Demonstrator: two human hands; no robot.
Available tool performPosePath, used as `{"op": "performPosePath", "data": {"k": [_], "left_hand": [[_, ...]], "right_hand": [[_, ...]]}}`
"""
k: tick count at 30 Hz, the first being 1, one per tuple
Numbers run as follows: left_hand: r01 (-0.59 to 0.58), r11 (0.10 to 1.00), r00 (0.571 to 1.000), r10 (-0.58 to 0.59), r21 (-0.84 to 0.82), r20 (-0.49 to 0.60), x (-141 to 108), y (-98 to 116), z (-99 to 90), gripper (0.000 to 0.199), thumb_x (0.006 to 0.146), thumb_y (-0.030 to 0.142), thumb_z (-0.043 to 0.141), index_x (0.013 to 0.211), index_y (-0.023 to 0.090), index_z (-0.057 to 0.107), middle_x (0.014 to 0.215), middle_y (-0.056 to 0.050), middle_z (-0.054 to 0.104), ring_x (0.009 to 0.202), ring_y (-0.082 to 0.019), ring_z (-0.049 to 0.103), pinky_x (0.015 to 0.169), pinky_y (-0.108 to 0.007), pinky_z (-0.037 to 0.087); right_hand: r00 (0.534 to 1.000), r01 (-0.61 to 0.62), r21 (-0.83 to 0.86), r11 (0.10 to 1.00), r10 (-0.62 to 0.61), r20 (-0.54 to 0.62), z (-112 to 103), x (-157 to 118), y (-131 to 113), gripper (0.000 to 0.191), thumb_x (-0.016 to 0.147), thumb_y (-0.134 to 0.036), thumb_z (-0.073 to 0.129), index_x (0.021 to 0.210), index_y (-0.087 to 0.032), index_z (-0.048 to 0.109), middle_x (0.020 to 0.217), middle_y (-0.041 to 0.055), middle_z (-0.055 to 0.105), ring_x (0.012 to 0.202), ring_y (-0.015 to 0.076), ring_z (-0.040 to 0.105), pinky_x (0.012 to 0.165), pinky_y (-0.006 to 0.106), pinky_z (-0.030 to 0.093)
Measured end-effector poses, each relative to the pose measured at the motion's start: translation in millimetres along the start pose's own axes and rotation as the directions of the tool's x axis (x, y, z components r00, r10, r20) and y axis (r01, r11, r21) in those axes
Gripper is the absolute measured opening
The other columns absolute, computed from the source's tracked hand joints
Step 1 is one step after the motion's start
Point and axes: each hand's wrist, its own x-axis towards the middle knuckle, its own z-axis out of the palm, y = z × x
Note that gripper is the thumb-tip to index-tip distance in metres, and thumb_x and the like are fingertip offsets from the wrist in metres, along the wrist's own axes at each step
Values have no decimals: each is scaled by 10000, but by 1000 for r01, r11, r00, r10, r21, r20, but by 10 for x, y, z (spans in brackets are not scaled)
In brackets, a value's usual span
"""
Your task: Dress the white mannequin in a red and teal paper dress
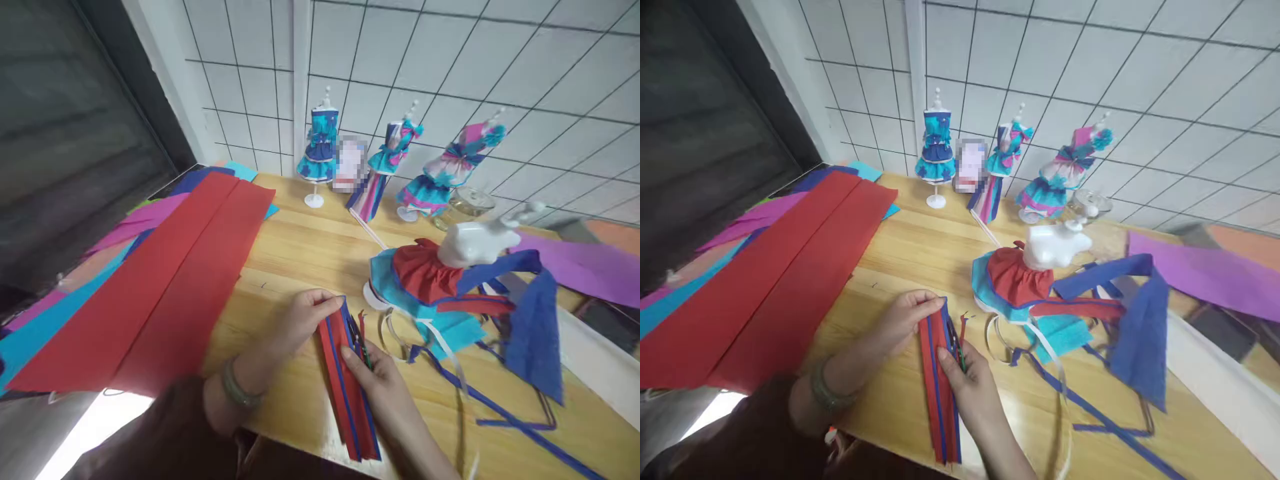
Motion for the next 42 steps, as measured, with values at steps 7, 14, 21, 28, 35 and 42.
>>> {"op": "performPosePath", "data": {"k": [7,14,21,28,35,42], "left_hand": [[8,1000,999,-8,-2,51,-9,51,-51,404,607,181,769,982,142,622,827,-19,658,730,-113,599,711,-246,467],[-42,999,997,39,33,69,-2,19,-73,397,625,138,743,999,145,610,833,-8,650,737,-100,591,718,-235,471],[-35,998,994,29,48,109,-22,6,-34,415,650,142,728,1038,137,583,790,-9,637,686,-102,593,712,-267,485],[-80,983,992,63,163,109,-63,13,2,420,669,115,683,1073,122,566,754,5,585,683,-95,559,678,-237,457],[-103,967,990,79,231,113,-56,-4,18,421,669,123,660,1076,124,554,778,-24,601,677,-120,564,664,-265,452],[-121,958,991,103,261,82,-75,6,40,375,680,118,654,1047,120,575,704,24,528,625,-83,510,614,-217,415]], "right_hand": [[999,-24,22,999,25,-32,-7,-11,-7,344,795,-441,629,1009,-173,662,994,87,714,889,248,646,855,380,464],[994,-46,29,999,48,-95,21,-33,-36,347,728,-484,676,863,-164,689,796,55,718,661,197,626,649,296,483],[978,-61,135,989,87,-190,15,-13,-1,397,795,-541,556,906,-196,720,745,29,729,719,237,660,722,337,487],[968,-33,31,999,40,-247,15,31,0,456,812,-538,530,1061,-191,690,1115,75,690,1121,296,562,987,435,369],[964,-40,3,999,39,-264,60,30,-65,489,806,-559,523,1067,-179,687,1165,70,668,1158,299,542,1037,440,325],[958,-61,-98,993,30,-284,73,23,-108,524,818,-575,486,1093,-173,680,1181,73,658,1158,295,537,1035,425,331]]}}
